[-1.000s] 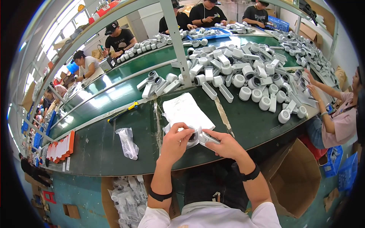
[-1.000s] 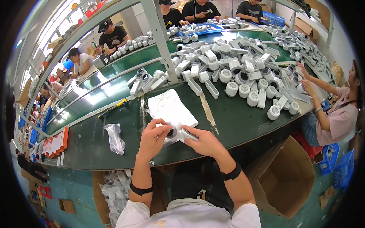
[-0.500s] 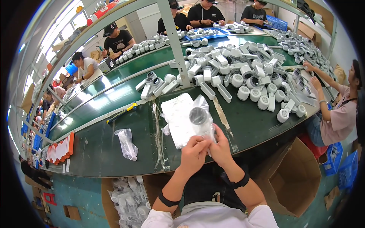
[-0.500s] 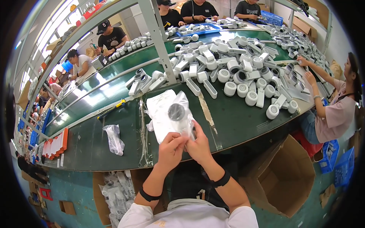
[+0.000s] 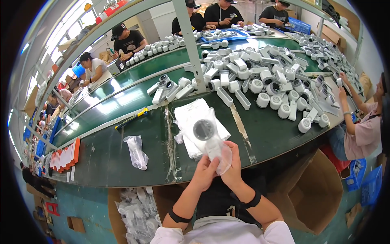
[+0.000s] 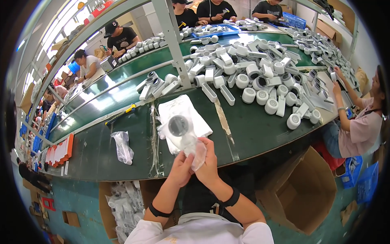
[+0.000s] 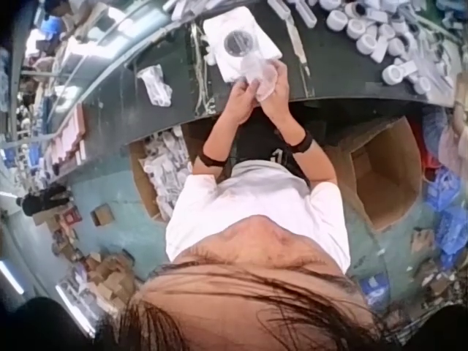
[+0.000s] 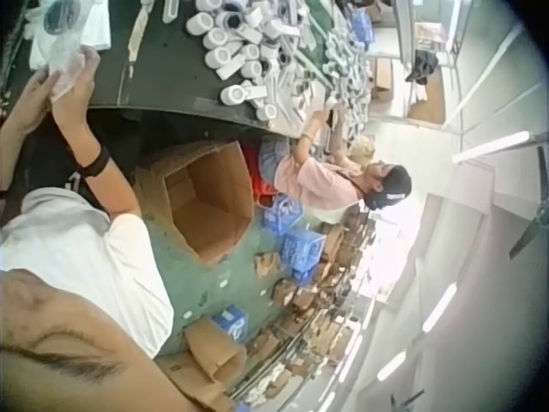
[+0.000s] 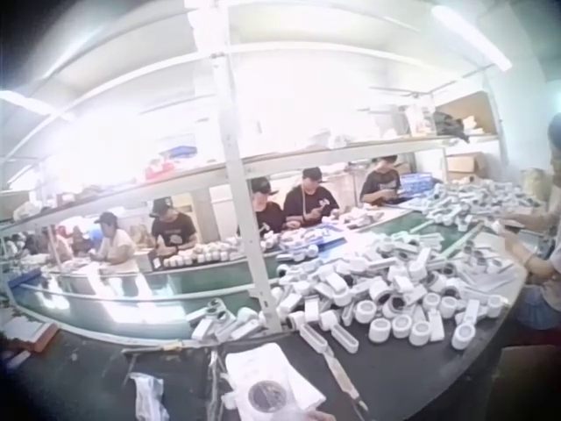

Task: The person picks up a handheld fan from a pile, slides it into a plastic bag, and places the bagged fan onto the table, repeating the process for a second fan.

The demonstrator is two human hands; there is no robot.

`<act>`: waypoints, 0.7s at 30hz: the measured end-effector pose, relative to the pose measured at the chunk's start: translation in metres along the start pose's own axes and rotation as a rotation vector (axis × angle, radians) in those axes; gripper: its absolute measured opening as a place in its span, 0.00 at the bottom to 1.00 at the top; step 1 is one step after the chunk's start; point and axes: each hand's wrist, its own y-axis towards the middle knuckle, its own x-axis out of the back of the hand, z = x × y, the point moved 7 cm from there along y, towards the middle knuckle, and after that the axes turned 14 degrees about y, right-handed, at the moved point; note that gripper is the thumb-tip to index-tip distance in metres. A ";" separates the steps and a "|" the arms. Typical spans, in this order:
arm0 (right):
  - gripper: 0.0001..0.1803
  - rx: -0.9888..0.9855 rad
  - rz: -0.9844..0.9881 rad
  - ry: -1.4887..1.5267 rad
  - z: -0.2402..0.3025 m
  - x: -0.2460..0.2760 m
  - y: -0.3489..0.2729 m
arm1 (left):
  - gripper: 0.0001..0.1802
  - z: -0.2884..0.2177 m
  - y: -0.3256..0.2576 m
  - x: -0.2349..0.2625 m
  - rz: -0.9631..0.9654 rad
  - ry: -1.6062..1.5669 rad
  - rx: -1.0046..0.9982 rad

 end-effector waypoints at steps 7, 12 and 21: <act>0.10 0.123 -0.100 -0.383 0.009 0.006 0.010 | 0.27 -0.040 -0.025 0.019 -0.071 -0.094 -0.090; 0.06 0.249 0.111 -0.467 0.012 -0.019 -0.004 | 0.24 -0.051 -0.046 0.073 -0.263 -0.052 -0.176; 0.09 -0.192 0.330 -0.394 -0.043 0.001 -0.016 | 0.22 -0.110 -0.185 0.247 -1.331 0.623 -0.291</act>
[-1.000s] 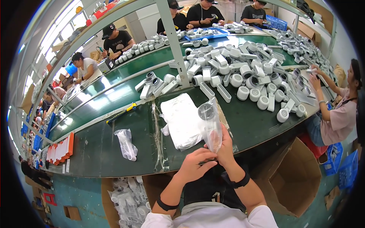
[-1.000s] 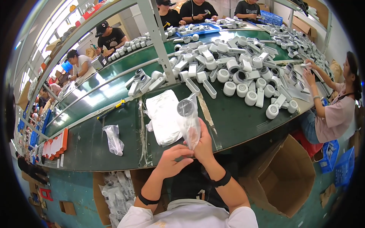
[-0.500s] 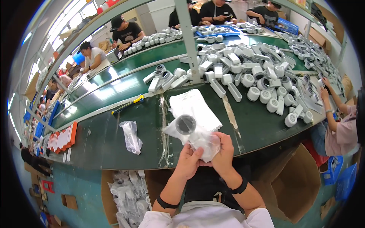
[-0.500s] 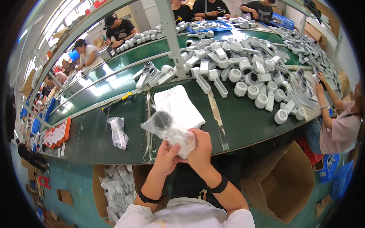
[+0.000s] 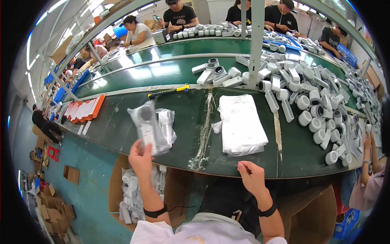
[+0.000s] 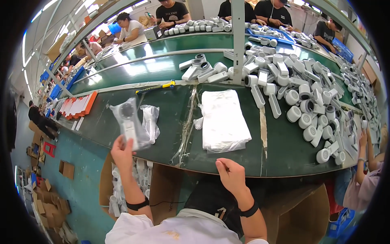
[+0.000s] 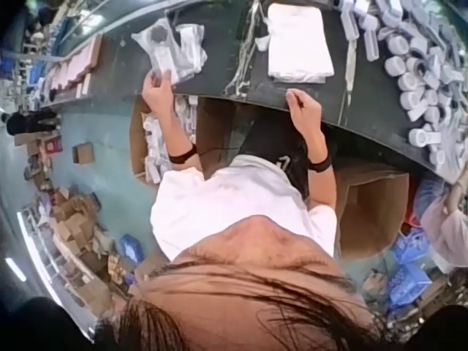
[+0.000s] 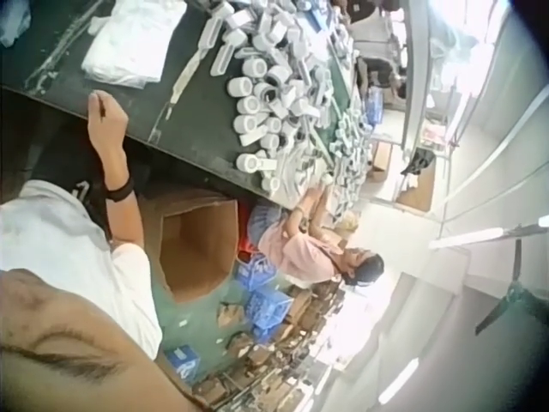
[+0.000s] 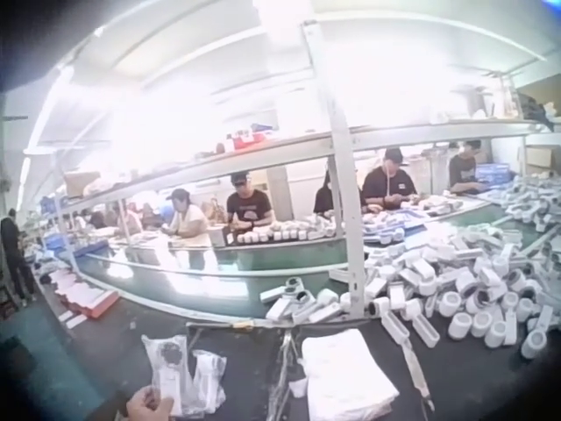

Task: The person picks up a handheld fan from a pile, slides it into a plastic bag, and places the bagged fan onto the table, repeating the process for a second fan.

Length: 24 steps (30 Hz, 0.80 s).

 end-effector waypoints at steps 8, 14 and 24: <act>0.09 0.034 -0.137 -0.020 0.039 0.037 0.022 | 0.26 0.042 0.048 -0.030 -0.067 0.650 -0.134; 0.15 0.039 -0.444 -0.382 0.059 0.118 0.083 | 0.27 -0.016 0.021 -0.049 -0.186 0.789 -0.352; 0.33 -0.328 -0.423 -0.960 -0.034 0.188 0.183 | 0.19 -0.140 -0.131 -0.217 0.526 0.250 -1.016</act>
